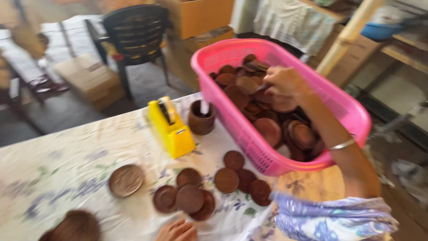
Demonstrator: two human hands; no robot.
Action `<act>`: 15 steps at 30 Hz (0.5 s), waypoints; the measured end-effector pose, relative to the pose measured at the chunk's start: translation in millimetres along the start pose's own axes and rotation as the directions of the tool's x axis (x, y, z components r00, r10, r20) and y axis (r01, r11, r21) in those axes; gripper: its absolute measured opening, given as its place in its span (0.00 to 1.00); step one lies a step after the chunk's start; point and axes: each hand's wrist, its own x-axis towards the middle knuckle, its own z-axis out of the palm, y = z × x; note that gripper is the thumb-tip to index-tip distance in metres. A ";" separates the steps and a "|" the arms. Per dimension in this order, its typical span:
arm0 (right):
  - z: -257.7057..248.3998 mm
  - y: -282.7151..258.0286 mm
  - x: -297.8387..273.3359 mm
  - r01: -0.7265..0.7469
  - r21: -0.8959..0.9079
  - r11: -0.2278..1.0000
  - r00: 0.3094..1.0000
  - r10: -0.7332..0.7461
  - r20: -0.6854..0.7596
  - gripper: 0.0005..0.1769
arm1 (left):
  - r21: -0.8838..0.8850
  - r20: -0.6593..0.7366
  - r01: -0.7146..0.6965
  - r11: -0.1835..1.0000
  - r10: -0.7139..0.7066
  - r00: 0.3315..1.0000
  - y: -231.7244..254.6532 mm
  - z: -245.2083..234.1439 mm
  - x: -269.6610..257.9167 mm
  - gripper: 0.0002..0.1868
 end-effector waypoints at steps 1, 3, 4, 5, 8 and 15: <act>-6.6 -11.5 -1.8 0.030 0.012 0.999 1.000 -0.030 -0.009 0.16 | 0.018 -0.004 0.028 0.999 -0.028 1.000 17.9 -35.1 23.8 0.08; -21.1 -35.5 9.7 0.023 -0.125 0.992 0.914 -0.072 -0.399 0.10 | -0.223 0.113 0.047 0.974 -0.022 0.993 49.5 -106.6 71.3 0.20; -51.1 -80.4 8.6 0.071 -0.109 0.992 0.905 -0.110 -0.412 0.10 | -0.198 0.102 0.090 0.976 -0.070 0.992 53.8 -108.6 68.7 0.20; -81.6 -123.2 4.2 0.126 -0.040 0.991 0.836 -0.128 -0.534 0.12 | -0.212 0.083 0.071 0.975 -0.054 0.995 56.6 -110.9 65.9 0.19; -107.7 -224.3 -6.0 0.354 0.189 0.916 0.782 -0.180 -0.597 0.15 | -0.165 0.025 -0.011 0.986 0.016 1.000 58.4 -103.2 56.3 0.19; 14.6 -404.3 -38.4 0.770 0.229 0.596 0.634 -0.677 -0.373 0.09 | 0.020 0.108 -0.464 0.885 0.460 0.881 93.2 -58.7 37.4 0.11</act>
